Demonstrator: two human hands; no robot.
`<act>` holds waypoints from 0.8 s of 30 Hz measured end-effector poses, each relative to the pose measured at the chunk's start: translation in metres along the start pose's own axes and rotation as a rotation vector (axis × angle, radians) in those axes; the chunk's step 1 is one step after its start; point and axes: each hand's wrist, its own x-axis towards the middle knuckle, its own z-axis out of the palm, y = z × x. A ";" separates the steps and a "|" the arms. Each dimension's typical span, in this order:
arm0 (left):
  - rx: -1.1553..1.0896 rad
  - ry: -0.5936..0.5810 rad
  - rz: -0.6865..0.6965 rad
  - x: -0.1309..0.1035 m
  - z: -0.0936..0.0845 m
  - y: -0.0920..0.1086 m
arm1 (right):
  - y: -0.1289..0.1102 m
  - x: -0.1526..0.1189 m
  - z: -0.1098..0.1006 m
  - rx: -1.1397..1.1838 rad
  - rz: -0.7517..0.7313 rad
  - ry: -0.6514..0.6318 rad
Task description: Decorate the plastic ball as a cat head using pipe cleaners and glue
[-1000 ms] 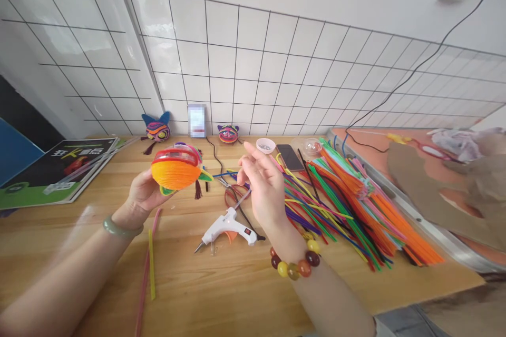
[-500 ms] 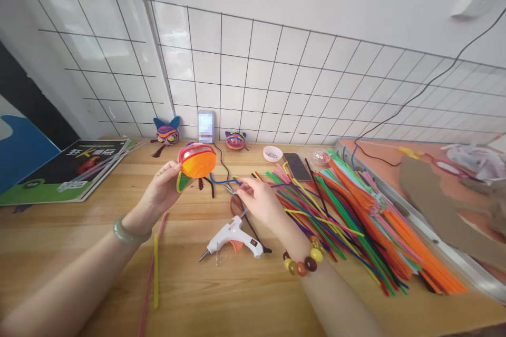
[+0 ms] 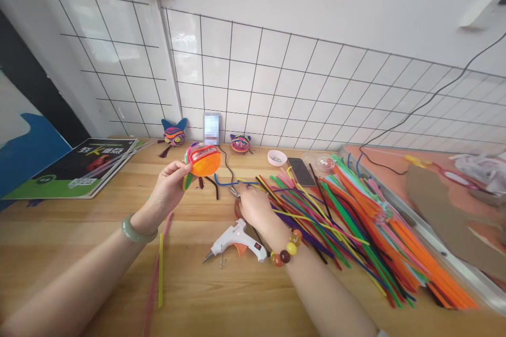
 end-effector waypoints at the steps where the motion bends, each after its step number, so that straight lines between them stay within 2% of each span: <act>1: 0.004 0.002 0.010 0.000 0.000 0.000 | -0.002 0.002 0.003 -0.035 0.015 -0.011; 6: 0.019 0.006 0.068 -0.002 0.001 0.002 | -0.010 0.010 0.019 -0.098 0.076 -0.013; 11: 0.025 0.011 0.101 -0.001 0.001 0.005 | -0.007 0.015 0.027 0.040 0.105 0.064; 14: 0.026 0.025 0.105 -0.001 0.001 0.006 | 0.003 0.019 0.031 0.220 0.120 0.153; 18: 0.020 0.052 0.099 0.001 0.001 0.009 | 0.020 0.027 0.031 0.573 0.130 0.315; 21: 0.009 0.062 0.086 0.001 0.002 0.010 | 0.025 0.032 0.021 0.862 0.120 0.493; 24: 0.003 0.058 0.064 0.000 0.002 0.009 | 0.015 0.024 0.002 1.078 0.081 0.638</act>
